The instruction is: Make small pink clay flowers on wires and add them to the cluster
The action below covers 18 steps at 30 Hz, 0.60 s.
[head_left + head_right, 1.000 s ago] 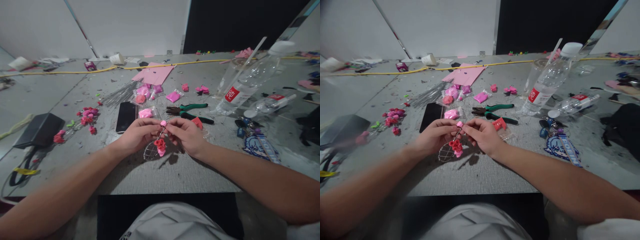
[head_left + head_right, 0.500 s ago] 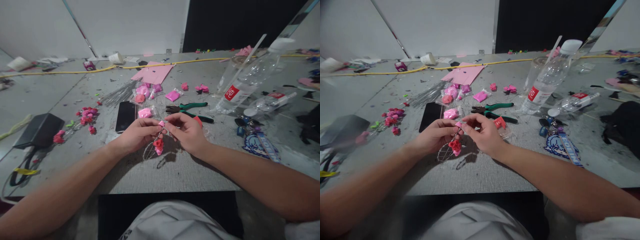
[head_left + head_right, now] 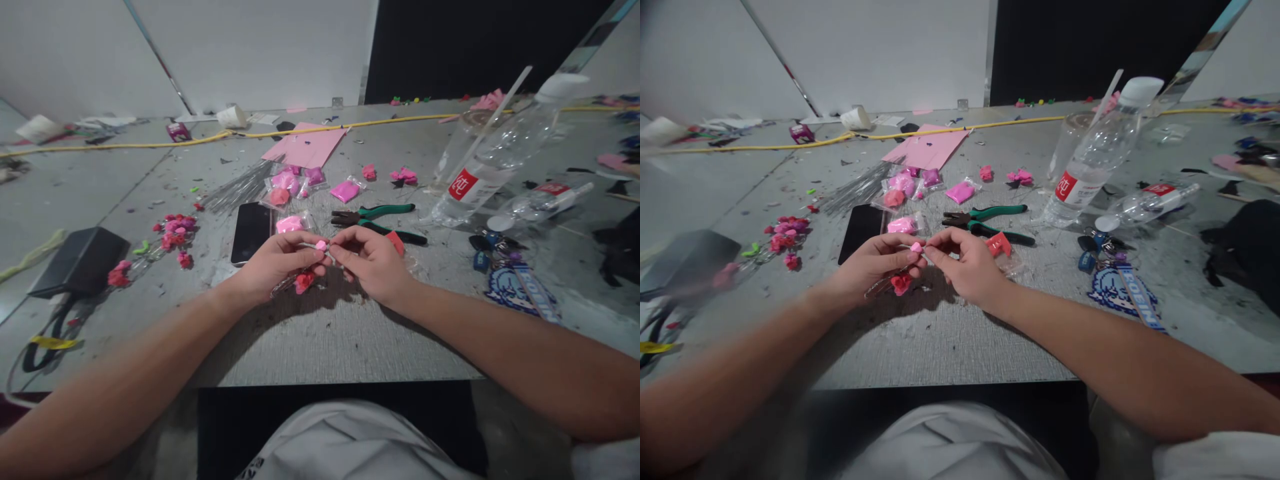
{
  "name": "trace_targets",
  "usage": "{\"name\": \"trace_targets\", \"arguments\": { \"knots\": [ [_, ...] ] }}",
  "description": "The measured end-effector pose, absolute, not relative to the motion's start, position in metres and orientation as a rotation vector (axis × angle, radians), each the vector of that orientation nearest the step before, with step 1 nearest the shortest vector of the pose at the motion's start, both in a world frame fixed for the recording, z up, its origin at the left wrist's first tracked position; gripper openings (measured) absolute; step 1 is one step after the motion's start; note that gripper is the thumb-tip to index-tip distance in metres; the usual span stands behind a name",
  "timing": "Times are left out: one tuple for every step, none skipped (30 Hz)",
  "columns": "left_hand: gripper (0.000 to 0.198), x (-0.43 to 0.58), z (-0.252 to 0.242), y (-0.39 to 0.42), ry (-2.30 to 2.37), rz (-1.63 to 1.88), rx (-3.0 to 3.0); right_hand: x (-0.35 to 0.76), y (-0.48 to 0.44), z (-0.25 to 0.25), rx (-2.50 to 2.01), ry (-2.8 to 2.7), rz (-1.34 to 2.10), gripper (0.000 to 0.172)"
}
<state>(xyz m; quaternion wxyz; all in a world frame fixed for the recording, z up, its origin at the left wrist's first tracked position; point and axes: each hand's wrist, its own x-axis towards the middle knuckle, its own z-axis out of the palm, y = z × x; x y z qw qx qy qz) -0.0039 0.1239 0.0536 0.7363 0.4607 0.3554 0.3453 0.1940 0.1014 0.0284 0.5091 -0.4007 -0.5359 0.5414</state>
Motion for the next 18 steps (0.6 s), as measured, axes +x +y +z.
{"name": "trace_targets", "arguments": {
  "knots": [
    [0.028,-0.0036,0.0537,0.1242,0.782,0.757,1.022,0.1940,0.1017,0.0286,-0.966,-1.293,1.298,0.023],
    [0.028,-0.0033,0.0537,0.1245,0.781,0.756,1.030,0.1939,0.1019,0.0290,-0.958,-1.294,1.294,0.024],
    [0.029,-0.0030,0.0535,0.1249,0.778,0.757,1.033,0.1939,0.1019,0.0294,-0.944,-1.297,1.292,0.024],
    [0.030,-0.0028,0.0532,0.1252,0.775,0.758,1.033,0.1938,0.1017,0.0299,-0.930,-1.299,1.291,0.024],
    [0.031,-0.0026,0.0528,0.1255,0.772,0.761,1.030,0.1936,0.1015,0.0303,-0.916,-1.305,1.292,0.024],
    [0.031,-0.0024,0.0523,0.1257,0.771,0.764,1.029,0.1935,0.1011,0.0306,-0.905,-1.310,1.295,0.025],
    [0.030,-0.0023,0.0518,0.1259,0.768,0.764,1.029,0.1934,0.1008,0.0309,-0.897,-1.313,1.297,0.025],
    [0.029,-0.0023,0.0513,0.1260,0.765,0.764,1.030,0.1933,0.1004,0.0309,-0.892,-1.315,1.300,0.025],
    [0.028,-0.0023,0.0509,0.1261,0.762,0.761,1.035,0.1932,0.1001,0.0308,-0.889,-1.315,1.301,0.025],
    [0.027,-0.0025,0.0505,0.1262,0.760,0.758,1.041,0.1931,0.0998,0.0306,-0.888,-1.313,1.300,0.024],
    [0.027,-0.0027,0.0501,0.1262,0.759,0.753,1.048,0.1929,0.0995,0.0302,-0.888,-1.310,1.300,0.023],
    [0.026,-0.0030,0.0497,0.1263,0.757,0.749,1.057,0.1928,0.0993,0.0297,-0.891,-1.304,1.298,0.022],
    [0.026,-0.0034,0.0493,0.1264,0.756,0.748,1.067,0.1928,0.0991,0.0291,-0.896,-1.301,1.297,0.021],
    [0.026,-0.0038,0.0487,0.1266,0.754,0.746,1.077,0.1927,0.0989,0.0286,-0.902,-1.297,1.297,0.020],
    [0.025,-0.0042,0.0481,0.1269,0.750,0.743,1.088,0.1926,0.0987,0.0280,-0.910,-1.294,1.296,0.020],
    [0.025,-0.0045,0.0475,0.1272,0.743,0.742,1.100,0.1926,0.0985,0.0275,-0.919,-1.291,1.291,0.019],
    [0.024,-0.0048,0.0469,0.1275,0.734,0.741,1.111,0.1926,0.0983,0.0271,-0.929,-1.290,1.282,0.019],
    [0.023,-0.0050,0.0463,0.1277,0.724,0.739,1.124,0.1926,0.0981,0.0268,-0.940,-1.291,1.270,0.019]
  ]
}}
